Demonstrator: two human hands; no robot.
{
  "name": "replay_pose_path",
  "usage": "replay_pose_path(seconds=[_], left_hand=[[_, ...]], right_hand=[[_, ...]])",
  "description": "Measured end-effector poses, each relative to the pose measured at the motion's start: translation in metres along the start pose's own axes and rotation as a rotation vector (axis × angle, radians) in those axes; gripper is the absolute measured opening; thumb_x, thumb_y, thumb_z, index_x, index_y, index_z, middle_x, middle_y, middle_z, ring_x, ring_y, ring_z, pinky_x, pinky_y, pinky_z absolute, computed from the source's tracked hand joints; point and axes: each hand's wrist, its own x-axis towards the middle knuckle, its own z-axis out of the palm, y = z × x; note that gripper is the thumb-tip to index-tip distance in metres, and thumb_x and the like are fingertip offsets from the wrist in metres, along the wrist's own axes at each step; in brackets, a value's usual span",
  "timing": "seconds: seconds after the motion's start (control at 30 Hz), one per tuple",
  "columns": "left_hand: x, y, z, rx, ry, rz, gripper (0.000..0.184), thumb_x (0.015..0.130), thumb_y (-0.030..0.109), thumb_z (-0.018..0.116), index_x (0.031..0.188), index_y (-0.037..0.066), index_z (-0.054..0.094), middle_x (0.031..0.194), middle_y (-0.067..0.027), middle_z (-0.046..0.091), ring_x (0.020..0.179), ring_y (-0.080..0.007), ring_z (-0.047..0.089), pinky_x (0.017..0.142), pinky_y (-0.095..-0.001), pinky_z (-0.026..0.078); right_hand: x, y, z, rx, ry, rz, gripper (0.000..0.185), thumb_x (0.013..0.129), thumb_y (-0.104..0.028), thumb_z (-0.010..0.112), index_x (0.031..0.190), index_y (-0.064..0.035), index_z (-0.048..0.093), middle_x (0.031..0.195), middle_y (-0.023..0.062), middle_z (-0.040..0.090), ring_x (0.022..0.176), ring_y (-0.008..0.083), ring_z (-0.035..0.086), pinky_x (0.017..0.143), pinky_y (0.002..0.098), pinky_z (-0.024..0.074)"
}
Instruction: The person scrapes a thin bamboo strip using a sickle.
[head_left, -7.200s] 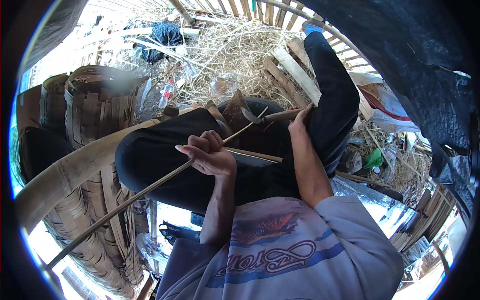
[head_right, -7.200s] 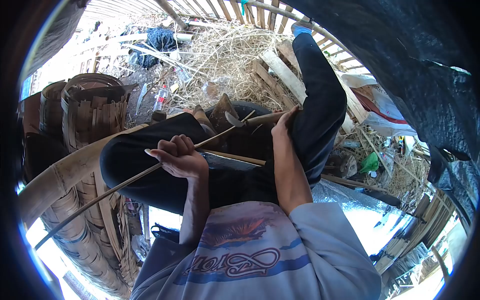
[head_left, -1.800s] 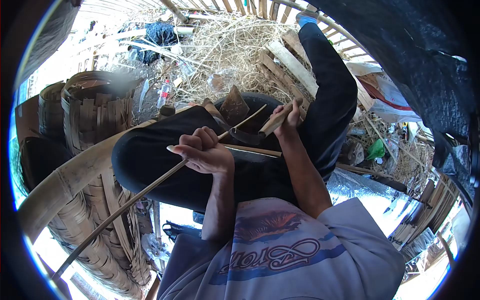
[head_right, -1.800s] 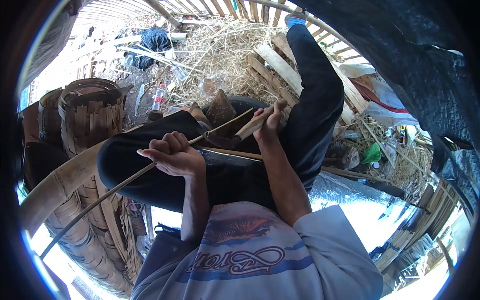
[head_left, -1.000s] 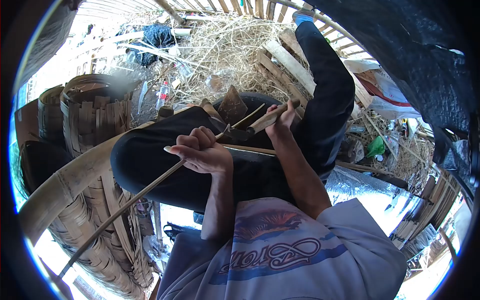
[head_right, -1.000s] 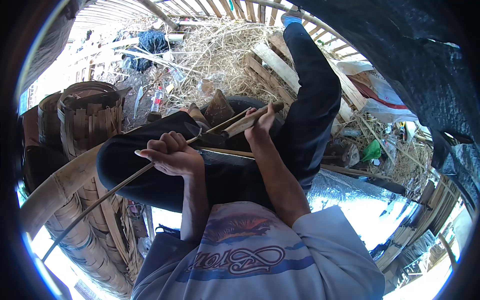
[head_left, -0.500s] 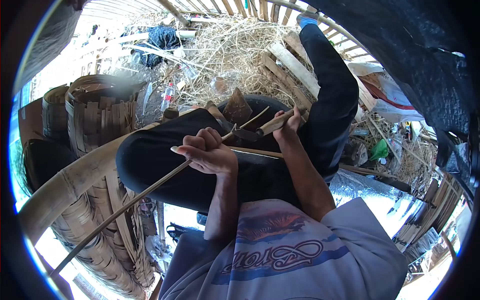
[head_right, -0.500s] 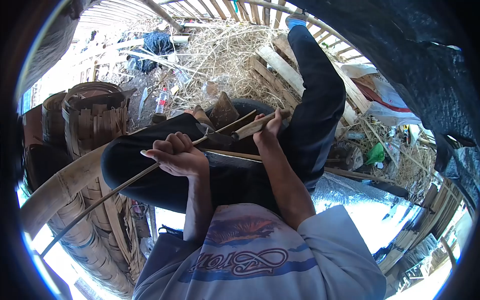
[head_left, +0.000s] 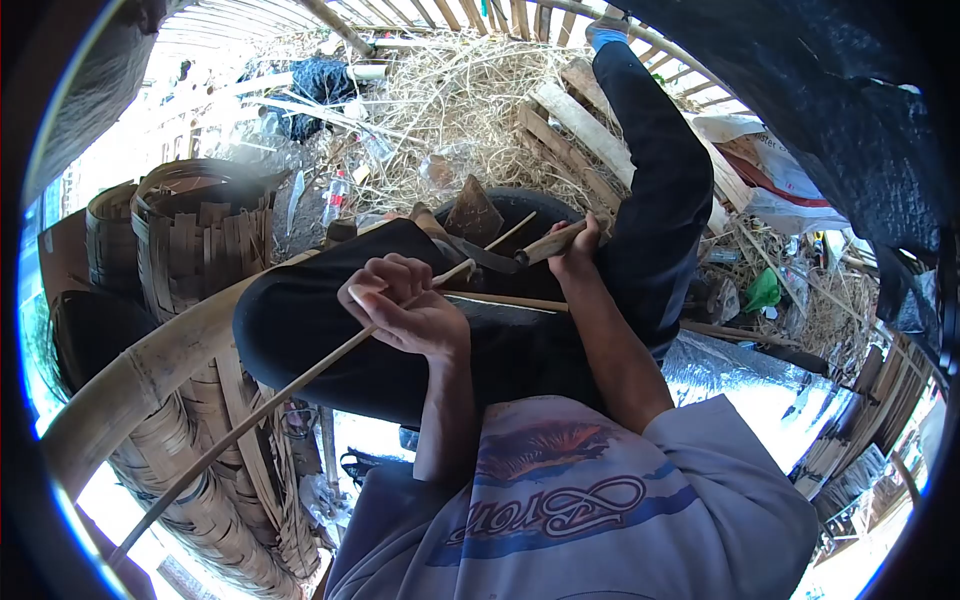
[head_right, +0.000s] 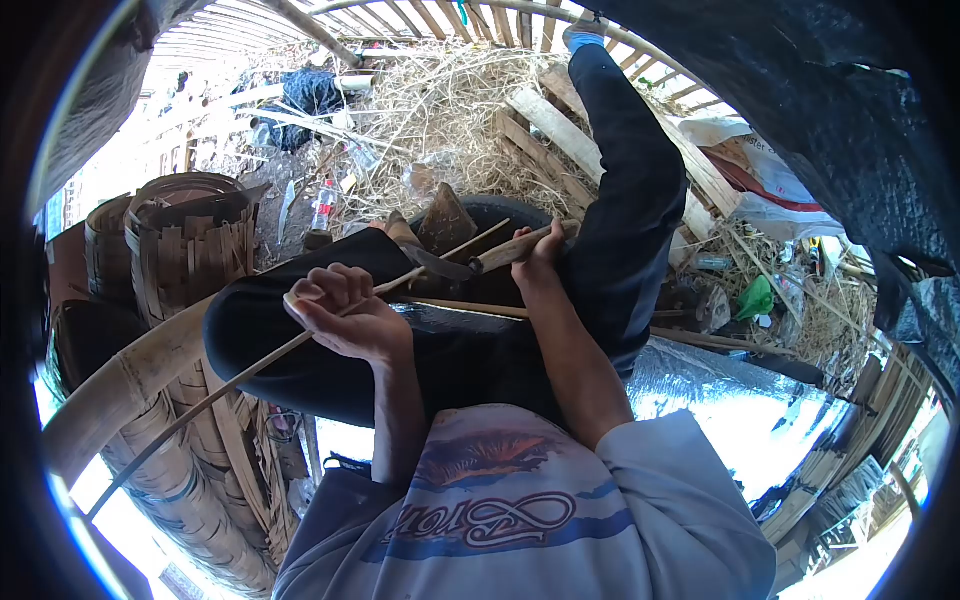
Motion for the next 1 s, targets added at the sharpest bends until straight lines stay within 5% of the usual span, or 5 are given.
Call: replay_pose_path(seconds=[0.07,0.2,0.3,0.57,1.0], left_hand=[[0.005,0.006,-0.003,0.009,0.040,0.095,0.032,0.092,0.044,0.042,0.094,0.012,0.042,0.070,0.0010,0.036,0.062,-0.0101,0.035,0.056,-0.0264,0.033],[0.019,0.032,-0.015,-0.090,0.080,0.205,0.046,0.089,0.054,0.039,0.101,0.009,0.042,0.072,-0.0026,0.042,0.062,-0.0131,0.040,0.055,-0.0260,0.035],[0.026,0.058,-0.022,-0.126,-0.207,0.219,0.051,0.090,0.057,0.032,0.096,0.009,0.046,0.066,-0.0020,0.041,0.057,-0.0127,0.038,0.052,-0.0264,0.033],[0.031,0.086,-0.011,-0.229,-0.052,0.175,0.037,0.094,0.047,0.029,0.075,0.014,0.031,0.061,0.0042,0.026,0.051,-0.0066,0.021,0.045,-0.0200,0.023],[0.040,0.120,0.005,-0.044,0.049,0.236,0.032,0.093,0.045,0.035,0.098,0.014,0.042,0.063,0.0031,0.024,0.054,-0.0069,0.022,0.045,-0.0208,0.021]], right_hand=[[0.001,-0.001,0.002,-0.085,0.031,-0.043,0.050,0.085,-0.045,0.051,0.116,-0.0117,0.032,0.078,0.0072,0.045,0.063,0.0173,0.048,0.064,0.0311,0.0469],[-0.001,0.004,0.003,-0.142,0.029,-0.064,0.050,0.085,-0.046,0.051,0.117,-0.0114,0.032,0.078,0.0076,0.046,0.064,0.0173,0.049,0.065,0.0309,0.0472],[0.001,0.006,0.002,-0.157,0.048,-0.029,0.051,0.084,-0.046,0.051,0.116,-0.0111,0.033,0.079,0.0080,0.046,0.064,0.0173,0.050,0.065,0.0307,0.0479],[0.000,0.000,0.006,-0.146,0.047,-0.034,0.048,0.085,-0.045,0.052,0.115,-0.0122,0.035,0.079,0.0077,0.047,0.065,0.0172,0.050,0.064,0.0304,0.0484],[-0.001,-0.010,0.013,0.032,-0.050,-0.091,0.039,0.085,-0.038,0.053,0.108,-0.0114,0.035,0.088,0.0062,0.043,0.063,0.0152,0.049,0.056,0.0277,0.0452]])
